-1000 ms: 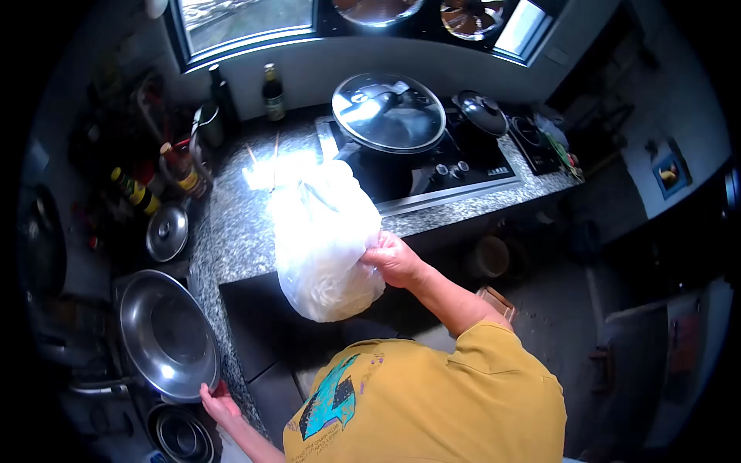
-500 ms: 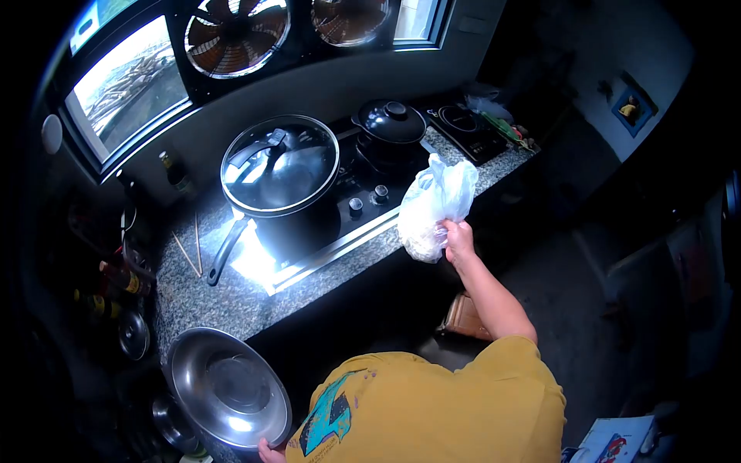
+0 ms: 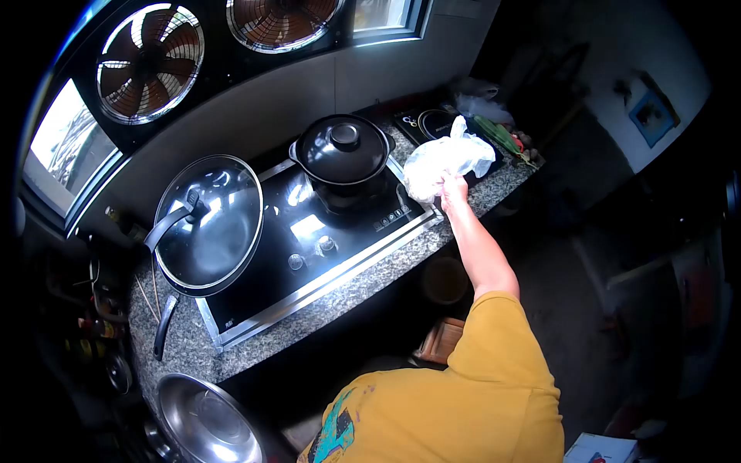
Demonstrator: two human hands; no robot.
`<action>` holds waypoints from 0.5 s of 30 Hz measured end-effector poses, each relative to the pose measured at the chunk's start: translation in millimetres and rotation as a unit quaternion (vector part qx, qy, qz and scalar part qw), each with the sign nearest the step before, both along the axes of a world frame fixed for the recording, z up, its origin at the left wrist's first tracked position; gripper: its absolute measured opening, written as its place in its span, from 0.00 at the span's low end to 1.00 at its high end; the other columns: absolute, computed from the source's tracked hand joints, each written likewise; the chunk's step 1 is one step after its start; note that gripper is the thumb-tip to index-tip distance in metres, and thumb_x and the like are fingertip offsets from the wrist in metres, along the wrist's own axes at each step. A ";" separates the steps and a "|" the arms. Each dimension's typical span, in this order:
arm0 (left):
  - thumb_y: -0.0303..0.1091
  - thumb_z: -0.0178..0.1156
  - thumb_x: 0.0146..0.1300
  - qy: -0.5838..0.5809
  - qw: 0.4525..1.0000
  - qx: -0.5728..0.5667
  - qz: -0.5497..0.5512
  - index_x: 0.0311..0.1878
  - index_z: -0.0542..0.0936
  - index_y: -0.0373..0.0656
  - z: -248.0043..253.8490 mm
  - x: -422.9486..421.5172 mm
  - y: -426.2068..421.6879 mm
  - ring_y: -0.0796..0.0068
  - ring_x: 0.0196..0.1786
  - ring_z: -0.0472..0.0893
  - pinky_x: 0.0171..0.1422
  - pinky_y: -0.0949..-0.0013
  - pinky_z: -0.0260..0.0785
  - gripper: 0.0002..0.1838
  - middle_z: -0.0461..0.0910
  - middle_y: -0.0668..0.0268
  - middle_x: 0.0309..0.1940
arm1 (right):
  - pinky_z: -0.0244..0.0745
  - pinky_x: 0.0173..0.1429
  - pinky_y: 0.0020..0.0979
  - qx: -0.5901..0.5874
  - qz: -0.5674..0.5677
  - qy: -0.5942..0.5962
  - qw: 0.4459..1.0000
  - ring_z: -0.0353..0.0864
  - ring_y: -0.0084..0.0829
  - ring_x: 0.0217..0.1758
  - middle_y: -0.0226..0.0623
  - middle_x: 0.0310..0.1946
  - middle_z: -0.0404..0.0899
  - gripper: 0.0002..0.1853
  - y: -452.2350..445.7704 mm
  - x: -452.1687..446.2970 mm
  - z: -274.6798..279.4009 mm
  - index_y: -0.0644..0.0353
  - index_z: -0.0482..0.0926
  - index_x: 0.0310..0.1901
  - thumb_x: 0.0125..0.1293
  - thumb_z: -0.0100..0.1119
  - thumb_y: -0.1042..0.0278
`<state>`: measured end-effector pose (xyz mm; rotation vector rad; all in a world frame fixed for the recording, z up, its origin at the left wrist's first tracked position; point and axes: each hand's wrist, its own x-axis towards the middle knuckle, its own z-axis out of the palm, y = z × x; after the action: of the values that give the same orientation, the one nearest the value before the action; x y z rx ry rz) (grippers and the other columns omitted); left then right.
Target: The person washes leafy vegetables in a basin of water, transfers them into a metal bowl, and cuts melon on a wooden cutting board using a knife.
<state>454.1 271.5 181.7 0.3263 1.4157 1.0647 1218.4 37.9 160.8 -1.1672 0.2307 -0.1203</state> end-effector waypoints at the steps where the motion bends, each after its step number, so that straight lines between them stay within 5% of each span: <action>1: 0.37 0.54 0.62 -0.002 1.000 0.001 0.006 0.50 0.75 0.37 0.7 0.8 -6.2 0.67 0.43 0.79 0.46 0.66 0.74 0.17 0.79 0.61 0.43 | 0.78 0.37 0.32 -0.064 0.018 0.023 0.998 0.82 0.33 0.34 0.41 0.38 0.80 0.16 -5.0 1.5 -9.0 0.69 0.75 0.47 0.56 0.62 0.74; 3: 0.37 0.54 0.62 -0.007 1.000 0.007 0.015 0.49 0.75 0.37 0.4 -0.7 -16.9 0.67 0.43 0.79 0.46 0.67 0.74 0.17 0.79 0.61 0.43 | 0.78 0.44 0.34 -0.192 0.057 0.062 0.978 0.82 0.36 0.40 0.45 0.42 0.80 0.22 -21.6 -2.6 -27.2 0.70 0.74 0.50 0.55 0.66 0.69; 4: 0.37 0.54 0.62 -0.012 1.000 0.010 0.019 0.49 0.75 0.37 0.9 -3.6 -22.1 0.67 0.43 0.79 0.46 0.67 0.74 0.17 0.79 0.62 0.43 | 0.72 0.58 0.37 -0.330 -0.075 0.069 0.939 0.78 0.43 0.53 0.53 0.50 0.77 0.32 -32.2 0.0 -60.3 0.73 0.72 0.55 0.53 0.69 0.60; 5: 0.37 0.54 0.62 -0.023 0.999 0.012 0.026 0.49 0.75 0.37 0.3 -8.1 -28.5 0.68 0.43 0.79 0.46 0.67 0.74 0.16 0.79 0.62 0.43 | 0.65 0.65 0.39 -0.347 -0.086 0.045 0.933 0.71 0.48 0.62 0.59 0.56 0.72 0.36 -52.2 -8.8 -75.5 0.75 0.70 0.57 0.55 0.67 0.55; 6: 0.38 0.54 0.62 -0.030 0.999 0.021 0.033 0.49 0.75 0.37 0.3 -17.7 -37.9 0.68 0.43 0.79 0.46 0.67 0.74 0.16 0.79 0.62 0.42 | 0.67 0.64 0.39 -0.409 -0.142 0.008 0.902 0.73 0.48 0.60 0.59 0.54 0.74 0.35 -71.9 -23.8 -88.7 0.76 0.71 0.55 0.56 0.65 0.52; 7: 0.38 0.54 0.62 -0.038 0.998 0.031 0.047 0.49 0.75 0.37 1.8 -24.3 -49.4 0.68 0.43 0.79 0.46 0.67 0.74 0.16 0.79 0.62 0.42 | 0.73 0.53 0.41 -0.481 -0.185 0.018 0.857 0.80 0.46 0.47 0.57 0.43 0.80 0.27 -93.7 -39.8 -97.7 0.74 0.78 0.46 0.58 0.63 0.53; 8: 0.38 0.53 0.62 -0.012 0.998 0.021 0.050 0.48 0.74 0.37 12.5 -14.2 -61.5 0.68 0.42 0.79 0.47 0.67 0.73 0.16 0.79 0.61 0.42 | 0.74 0.39 0.43 -0.500 -0.102 0.053 0.858 0.81 0.44 0.31 0.53 0.29 0.82 0.21 -108.2 -74.8 -77.4 0.71 0.81 0.34 0.60 0.60 0.54; 11: 0.34 0.53 0.60 -0.001 0.995 0.055 0.079 0.48 0.72 0.34 -0.6 -28.2 -105.6 0.61 0.47 0.79 0.48 0.56 0.74 0.16 0.77 0.55 0.46 | 0.69 0.26 0.44 -0.635 -0.008 0.157 0.757 0.73 0.38 0.19 0.38 0.14 0.75 0.21 -219.4 -104.6 -202.0 0.66 0.74 0.21 0.65 0.50 0.58; 12: 0.33 0.53 0.60 0.005 0.992 0.063 0.107 0.48 0.73 0.33 12.9 -22.7 -121.2 0.60 0.45 0.80 0.45 0.55 0.76 0.15 0.78 0.55 0.45 | 0.68 0.24 0.39 -0.516 0.178 0.344 0.764 0.73 0.39 0.19 0.38 0.16 0.75 0.22 -221.1 -145.8 -191.8 0.64 0.76 0.20 0.63 0.55 0.52; 13: 0.33 0.54 0.61 0.009 0.991 0.065 0.117 0.45 0.75 0.33 12.0 -29.1 -139.7 0.62 0.42 0.81 0.42 0.57 0.77 0.14 0.79 0.57 0.41 | 0.67 0.23 0.37 -0.558 0.305 0.355 0.685 0.73 0.37 0.20 0.39 0.18 0.74 0.20 -219.6 -172.8 -192.0 0.62 0.77 0.22 0.61 0.57 0.52; 15: 0.33 0.53 0.62 0.026 0.984 0.074 0.158 0.42 0.76 0.35 4.7 -57.1 -208.9 0.66 0.36 0.82 0.39 0.61 0.78 0.11 0.81 0.60 0.37 | 0.68 0.25 0.32 -0.562 0.506 0.268 0.597 0.72 0.32 0.20 0.34 0.19 0.73 0.12 -208.0 -187.7 -277.0 0.60 0.78 0.26 0.60 0.54 0.61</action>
<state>397.0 62.7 186.5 0.2420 1.4696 1.4344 1030.7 -170.1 -116.2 -2.4327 -0.0670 1.3260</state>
